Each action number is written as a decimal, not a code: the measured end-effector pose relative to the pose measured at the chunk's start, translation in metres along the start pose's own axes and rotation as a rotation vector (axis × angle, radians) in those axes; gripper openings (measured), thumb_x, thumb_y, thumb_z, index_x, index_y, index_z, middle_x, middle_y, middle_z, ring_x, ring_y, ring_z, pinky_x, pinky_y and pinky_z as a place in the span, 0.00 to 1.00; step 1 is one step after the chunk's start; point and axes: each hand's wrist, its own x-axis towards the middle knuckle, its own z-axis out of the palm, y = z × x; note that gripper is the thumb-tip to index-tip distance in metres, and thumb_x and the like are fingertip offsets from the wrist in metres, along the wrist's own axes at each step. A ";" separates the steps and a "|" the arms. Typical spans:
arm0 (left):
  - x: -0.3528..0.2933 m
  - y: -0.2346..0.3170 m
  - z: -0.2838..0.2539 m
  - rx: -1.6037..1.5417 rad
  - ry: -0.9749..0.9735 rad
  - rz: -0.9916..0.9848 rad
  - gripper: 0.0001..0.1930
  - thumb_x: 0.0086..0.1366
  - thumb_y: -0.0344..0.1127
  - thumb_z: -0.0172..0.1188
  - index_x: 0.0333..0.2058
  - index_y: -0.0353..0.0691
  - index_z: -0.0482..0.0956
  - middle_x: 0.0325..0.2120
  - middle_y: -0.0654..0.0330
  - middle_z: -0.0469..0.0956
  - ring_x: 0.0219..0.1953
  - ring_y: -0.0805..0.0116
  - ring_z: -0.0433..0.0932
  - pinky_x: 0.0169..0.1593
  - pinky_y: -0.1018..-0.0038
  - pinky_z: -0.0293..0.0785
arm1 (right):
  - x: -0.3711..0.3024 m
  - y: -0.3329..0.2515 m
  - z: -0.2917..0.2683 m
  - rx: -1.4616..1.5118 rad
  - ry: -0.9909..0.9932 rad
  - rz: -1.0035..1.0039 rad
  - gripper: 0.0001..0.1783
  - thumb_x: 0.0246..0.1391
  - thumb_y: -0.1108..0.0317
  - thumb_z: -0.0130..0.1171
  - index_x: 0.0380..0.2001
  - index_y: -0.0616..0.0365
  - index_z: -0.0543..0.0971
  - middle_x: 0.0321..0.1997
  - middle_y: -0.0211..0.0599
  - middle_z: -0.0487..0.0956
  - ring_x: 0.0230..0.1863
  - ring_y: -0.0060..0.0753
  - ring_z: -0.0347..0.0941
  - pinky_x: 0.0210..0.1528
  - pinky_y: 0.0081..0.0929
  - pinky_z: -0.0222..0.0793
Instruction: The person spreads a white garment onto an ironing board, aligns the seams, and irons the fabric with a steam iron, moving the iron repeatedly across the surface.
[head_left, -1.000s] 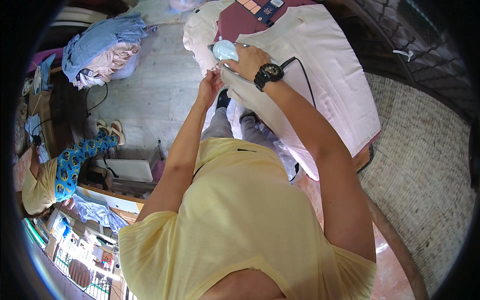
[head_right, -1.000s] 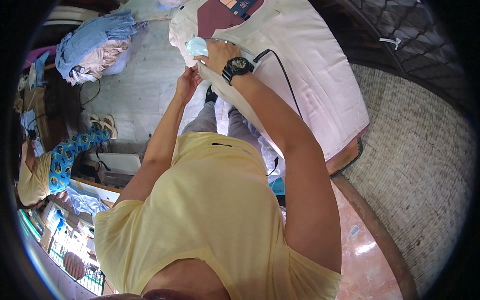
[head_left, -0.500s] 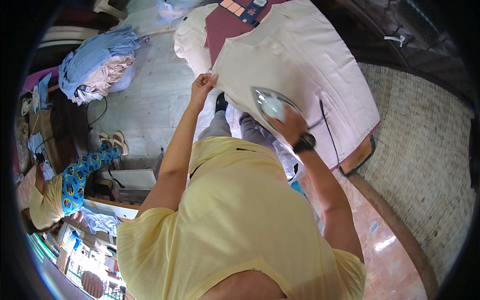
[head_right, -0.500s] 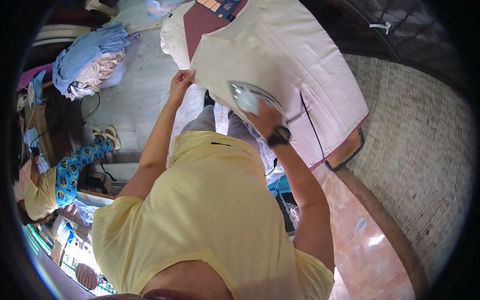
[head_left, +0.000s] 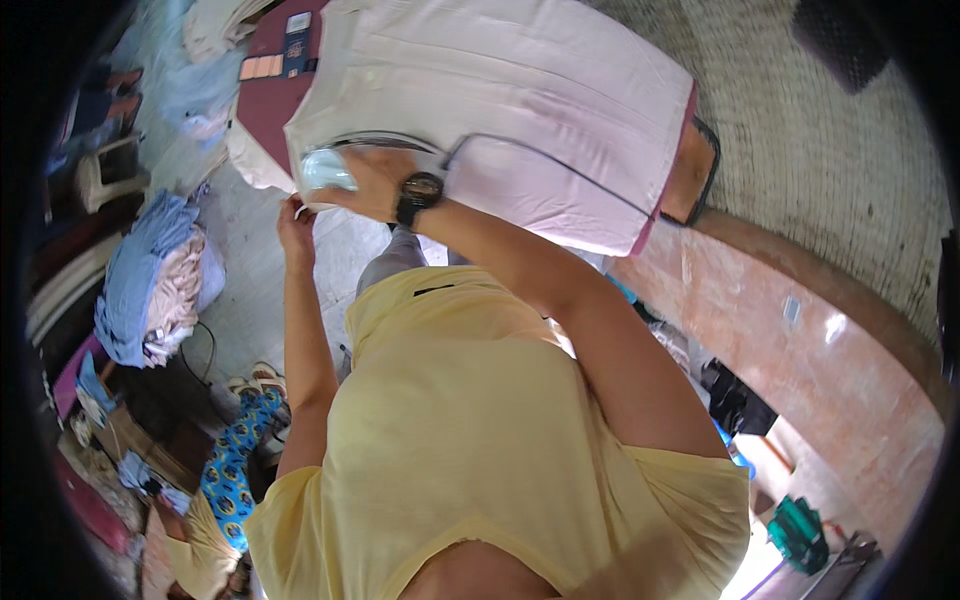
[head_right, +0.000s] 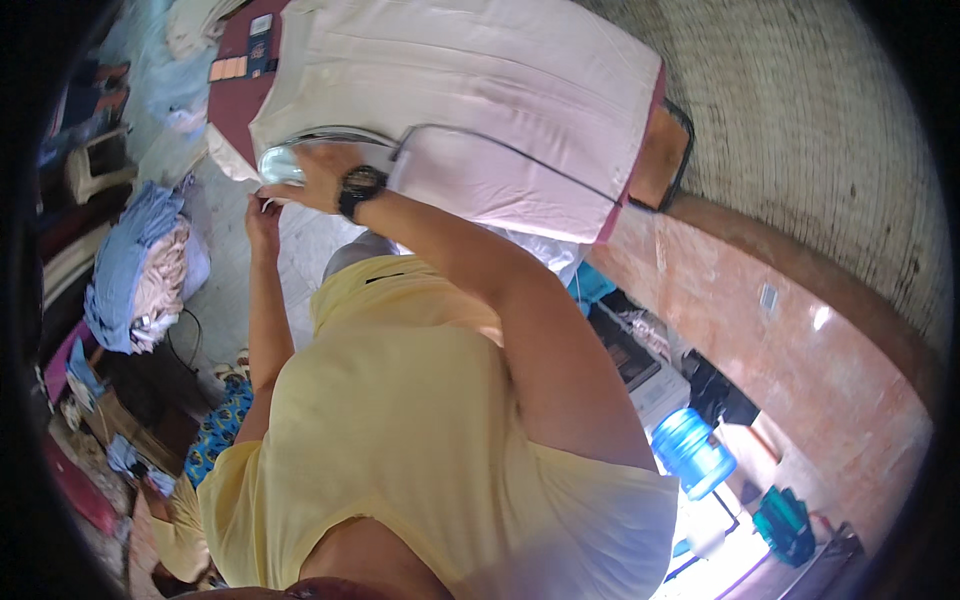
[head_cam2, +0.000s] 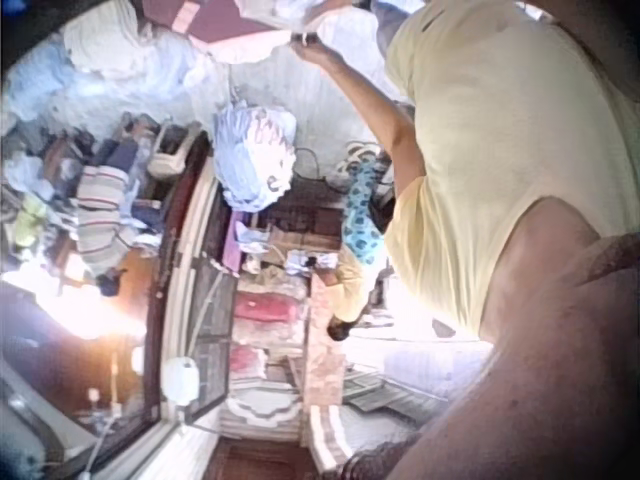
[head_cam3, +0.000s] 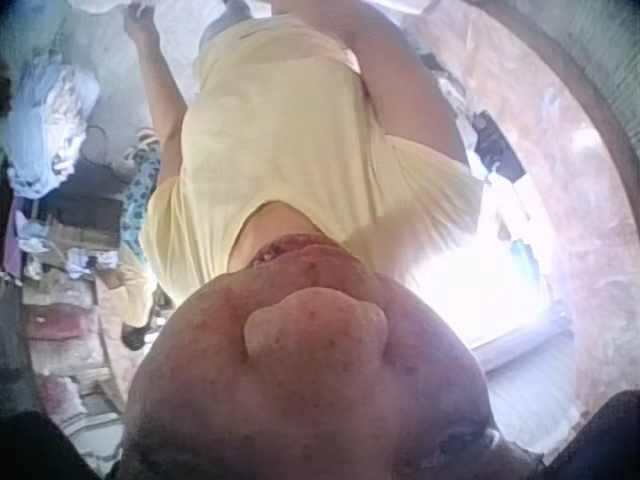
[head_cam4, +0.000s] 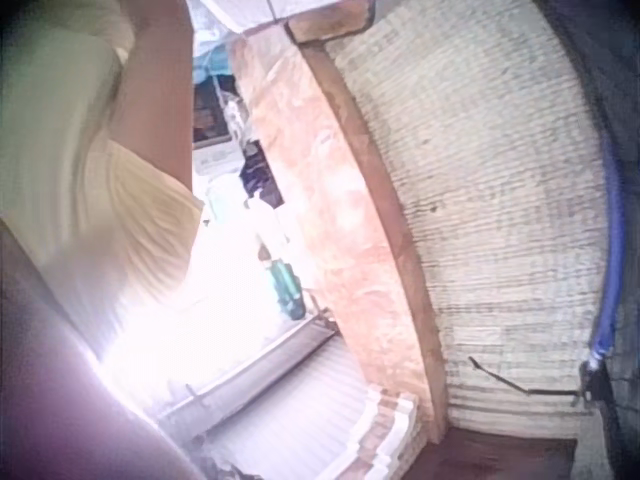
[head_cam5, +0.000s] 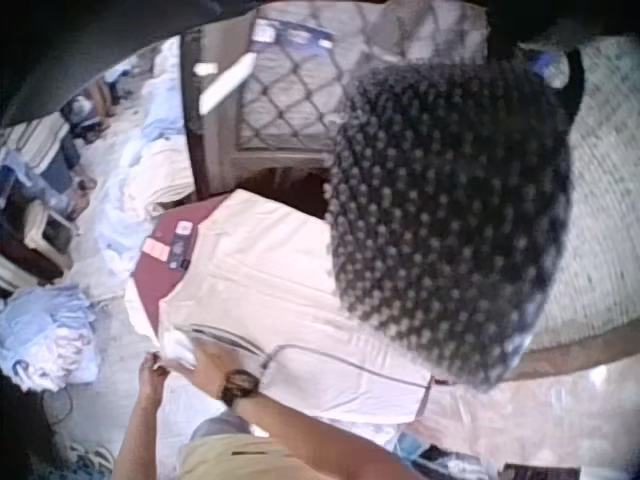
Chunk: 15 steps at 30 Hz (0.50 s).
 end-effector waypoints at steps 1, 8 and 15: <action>0.000 0.003 0.004 0.001 0.021 -0.017 0.18 0.72 0.50 0.47 0.42 0.39 0.74 0.37 0.63 0.75 0.35 0.72 0.73 0.43 0.74 0.72 | 0.008 -0.004 0.004 -0.009 -0.017 0.030 0.38 0.53 0.31 0.47 0.42 0.59 0.78 0.33 0.52 0.81 0.34 0.54 0.79 0.41 0.47 0.72; -0.020 0.014 0.043 0.824 0.122 0.395 0.18 0.62 0.43 0.66 0.35 0.36 0.70 0.23 0.66 0.70 0.24 0.80 0.64 0.29 0.82 0.63 | -0.092 0.079 -0.036 -0.155 -0.057 0.164 0.16 0.59 0.55 0.43 0.28 0.49 0.77 0.25 0.44 0.80 0.30 0.49 0.78 0.32 0.49 0.72; -0.042 0.036 0.066 0.830 0.062 0.581 0.14 0.65 0.40 0.61 0.31 0.34 0.71 0.20 0.65 0.71 0.23 0.79 0.64 0.29 0.80 0.65 | -0.286 0.255 -0.123 -0.382 0.115 0.422 0.11 0.54 0.58 0.45 0.30 0.48 0.75 0.24 0.44 0.78 0.29 0.53 0.75 0.33 0.50 0.70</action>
